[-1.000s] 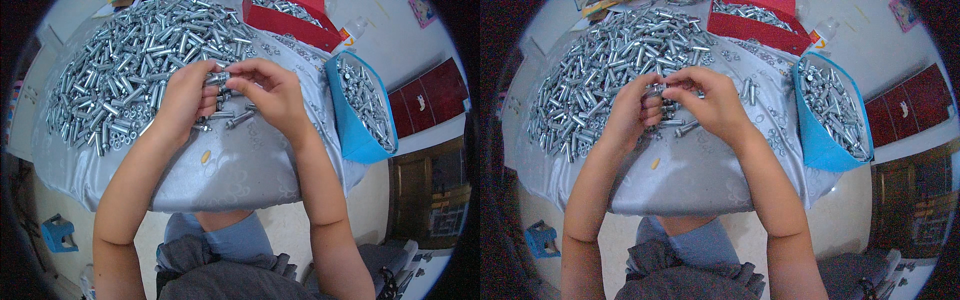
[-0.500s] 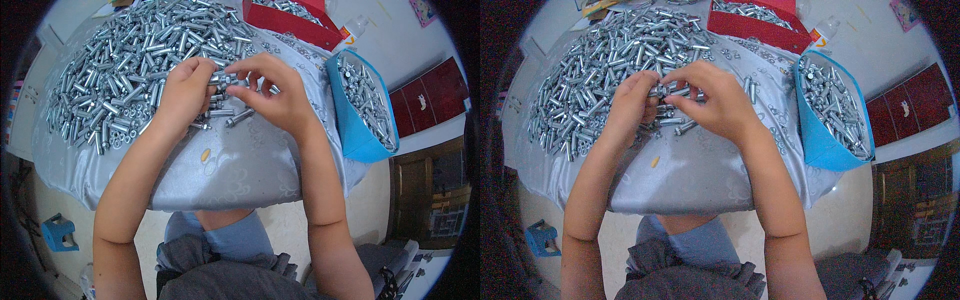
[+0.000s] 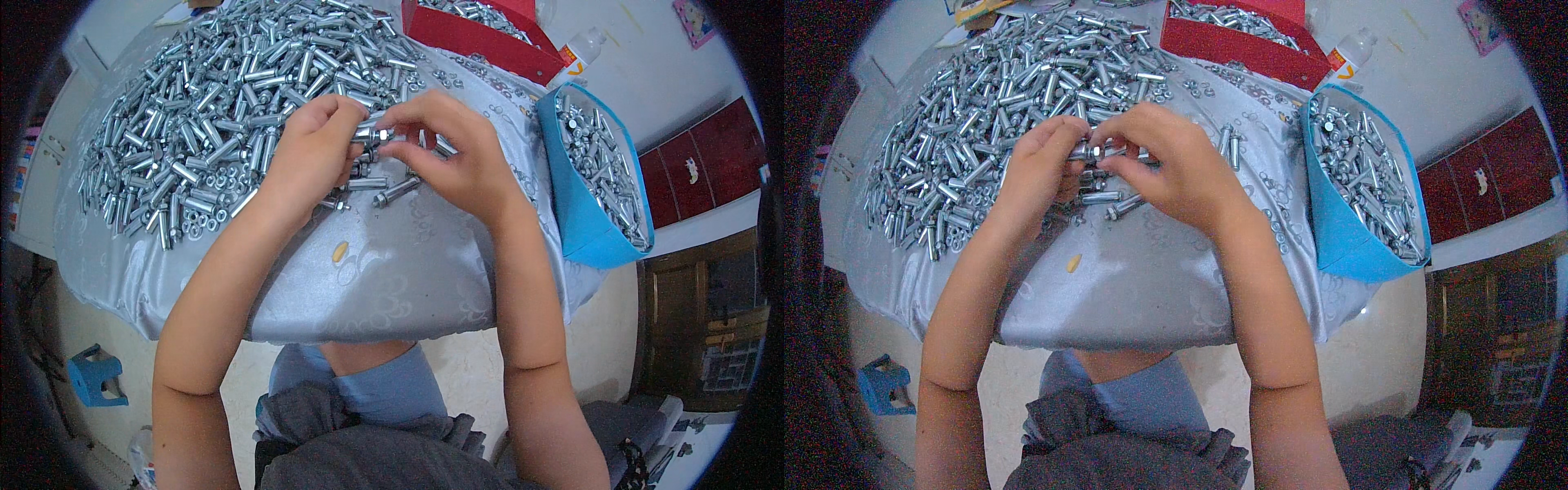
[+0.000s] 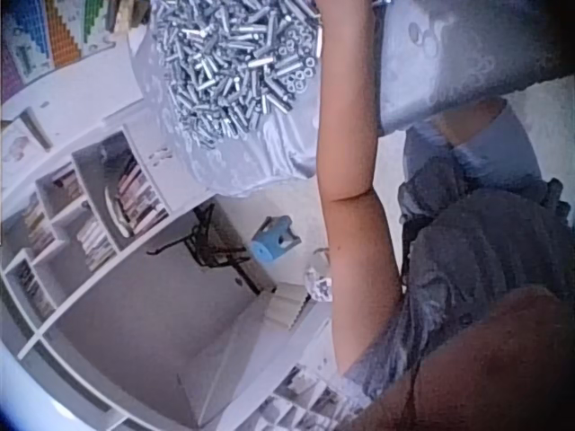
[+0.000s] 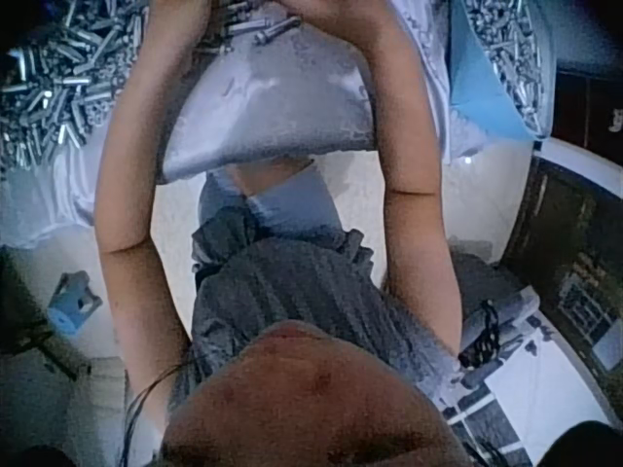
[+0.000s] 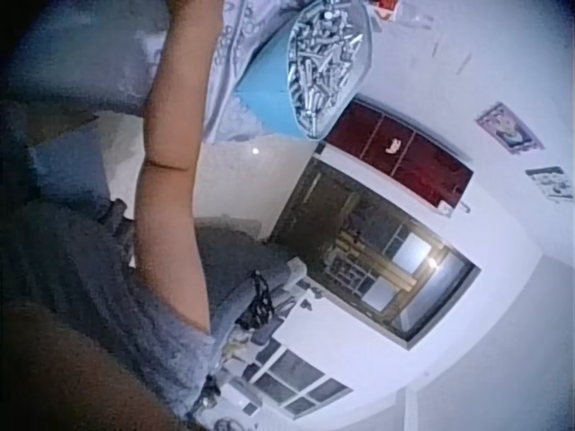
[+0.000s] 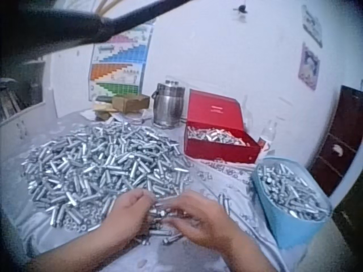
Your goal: The person sits on the floor and repeatedly picks up small metal sleeves and nuts from a large pile on a table. They insert the nuts into the sleeves by hand and place the assembled fasteners into a blue container. The process is repetitive and continues throughout the clip.
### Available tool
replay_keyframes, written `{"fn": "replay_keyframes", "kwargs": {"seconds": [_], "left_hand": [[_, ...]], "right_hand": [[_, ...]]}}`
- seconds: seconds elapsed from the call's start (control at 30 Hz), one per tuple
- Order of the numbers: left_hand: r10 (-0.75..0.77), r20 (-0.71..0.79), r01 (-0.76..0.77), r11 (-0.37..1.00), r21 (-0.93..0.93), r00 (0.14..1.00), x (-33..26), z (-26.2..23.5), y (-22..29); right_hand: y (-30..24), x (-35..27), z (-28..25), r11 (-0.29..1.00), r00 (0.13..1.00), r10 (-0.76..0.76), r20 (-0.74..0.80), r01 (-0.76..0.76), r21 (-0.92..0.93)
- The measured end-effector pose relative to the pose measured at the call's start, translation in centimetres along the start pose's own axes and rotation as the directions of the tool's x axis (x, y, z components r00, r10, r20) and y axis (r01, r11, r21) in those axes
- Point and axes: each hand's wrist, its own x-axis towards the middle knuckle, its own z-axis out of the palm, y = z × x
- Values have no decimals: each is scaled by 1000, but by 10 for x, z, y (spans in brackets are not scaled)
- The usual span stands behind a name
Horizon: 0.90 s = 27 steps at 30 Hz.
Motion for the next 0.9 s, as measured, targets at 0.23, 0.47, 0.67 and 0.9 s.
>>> {"fn": "replay_keyframes", "kwargs": {"seconds": [0.23,0.47,0.67,0.9], "left_hand": [[-2,29,2,1000,6,1000,1,-3,0],[-15,55,16,1000,-4,998,0,-3,0],[18,59,-19,1000,21,998,2,-1,-5],[502,6,-496,853,164,865,2,3,-14]], "right_hand": [[-5,0,-3,992,992,125,32,-125,-4],[1,-3,-1,987,982,144,120,-152,61],[-2,-1,5,993,992,109,65,-111,36],[-5,-2,10,968,975,203,95,-214,127]]}}
